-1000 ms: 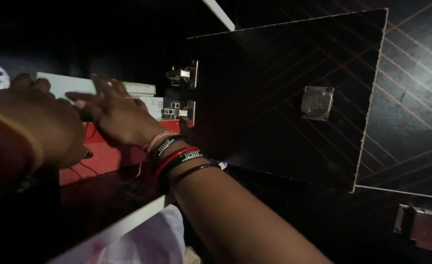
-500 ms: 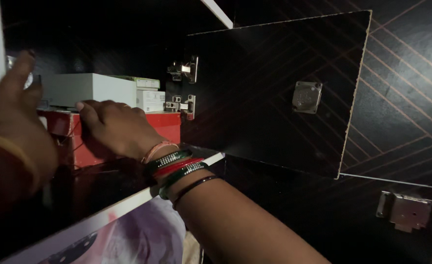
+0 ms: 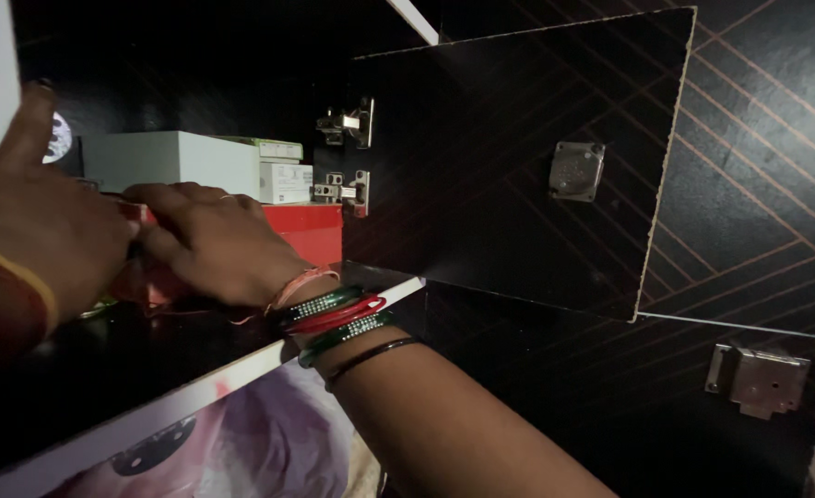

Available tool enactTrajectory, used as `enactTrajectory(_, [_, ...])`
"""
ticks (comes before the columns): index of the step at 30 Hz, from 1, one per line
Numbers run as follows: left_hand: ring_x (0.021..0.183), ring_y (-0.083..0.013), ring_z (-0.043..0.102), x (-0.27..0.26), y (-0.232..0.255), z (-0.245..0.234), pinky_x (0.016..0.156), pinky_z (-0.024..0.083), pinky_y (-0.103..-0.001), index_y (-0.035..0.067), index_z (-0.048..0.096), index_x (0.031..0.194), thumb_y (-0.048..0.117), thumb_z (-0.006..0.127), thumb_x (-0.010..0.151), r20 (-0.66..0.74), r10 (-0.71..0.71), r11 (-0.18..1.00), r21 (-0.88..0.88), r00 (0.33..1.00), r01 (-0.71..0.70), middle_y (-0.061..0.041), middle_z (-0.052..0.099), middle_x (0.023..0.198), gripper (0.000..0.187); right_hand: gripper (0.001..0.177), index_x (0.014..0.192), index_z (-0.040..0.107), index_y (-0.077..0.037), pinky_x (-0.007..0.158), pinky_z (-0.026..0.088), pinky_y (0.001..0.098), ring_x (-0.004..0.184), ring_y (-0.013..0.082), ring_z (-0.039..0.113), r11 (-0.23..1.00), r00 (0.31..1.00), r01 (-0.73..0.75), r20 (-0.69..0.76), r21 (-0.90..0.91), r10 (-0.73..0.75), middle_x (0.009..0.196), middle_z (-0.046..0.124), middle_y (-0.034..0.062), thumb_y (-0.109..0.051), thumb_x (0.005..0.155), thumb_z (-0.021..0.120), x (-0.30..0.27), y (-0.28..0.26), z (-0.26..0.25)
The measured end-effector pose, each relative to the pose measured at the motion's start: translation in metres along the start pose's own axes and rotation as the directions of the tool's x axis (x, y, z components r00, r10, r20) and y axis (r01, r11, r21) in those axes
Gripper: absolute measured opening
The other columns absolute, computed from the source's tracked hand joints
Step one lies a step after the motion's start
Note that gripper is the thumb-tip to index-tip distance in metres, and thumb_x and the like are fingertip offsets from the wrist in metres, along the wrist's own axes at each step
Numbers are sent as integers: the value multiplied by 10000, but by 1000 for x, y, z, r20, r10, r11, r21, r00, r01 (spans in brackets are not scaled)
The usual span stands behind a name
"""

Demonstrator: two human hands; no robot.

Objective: The person places several small boxes into a dark wardrobe shelf, then folds and stacks a pink and white patterned blanket and a white cloth on the shelf. The person closes the wardrobe door at the end.

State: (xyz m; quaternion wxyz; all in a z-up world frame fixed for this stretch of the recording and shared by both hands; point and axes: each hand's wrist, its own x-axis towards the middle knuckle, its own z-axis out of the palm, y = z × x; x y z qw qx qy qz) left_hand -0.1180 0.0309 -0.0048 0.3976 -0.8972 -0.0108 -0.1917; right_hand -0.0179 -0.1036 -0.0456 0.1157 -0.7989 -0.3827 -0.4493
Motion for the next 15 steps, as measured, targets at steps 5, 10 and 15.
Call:
enactTrajectory(5, [964,-103,734,-3,-9,0,1298,-29,-565,263,786,990,164,544,1007,-145,-1,993,-113,989,-16,70,767,860,261,515,1365,634,-153,1072,448,520,1205,300,650,998,999,-52,-14,37,53,1183,727,93,-457,955,571,-4,1,-9])
enactTrajectory(10, [915,-146,728,-5,-14,-3,1301,107,-590,207,787,880,168,605,949,-308,8,986,-157,951,-59,23,752,821,199,553,1355,669,-121,1095,525,456,1196,269,676,991,993,-120,-5,66,120,1233,720,86,-453,914,639,-8,-2,-16])
enactTrajectory(15, [864,-158,719,-13,-18,-10,1271,229,-517,181,786,838,265,659,931,-284,26,976,-199,959,-85,-4,760,808,178,815,1386,627,-72,1150,306,556,1421,383,420,999,1000,12,-8,30,-12,1469,517,189,-570,758,775,-7,-7,-11])
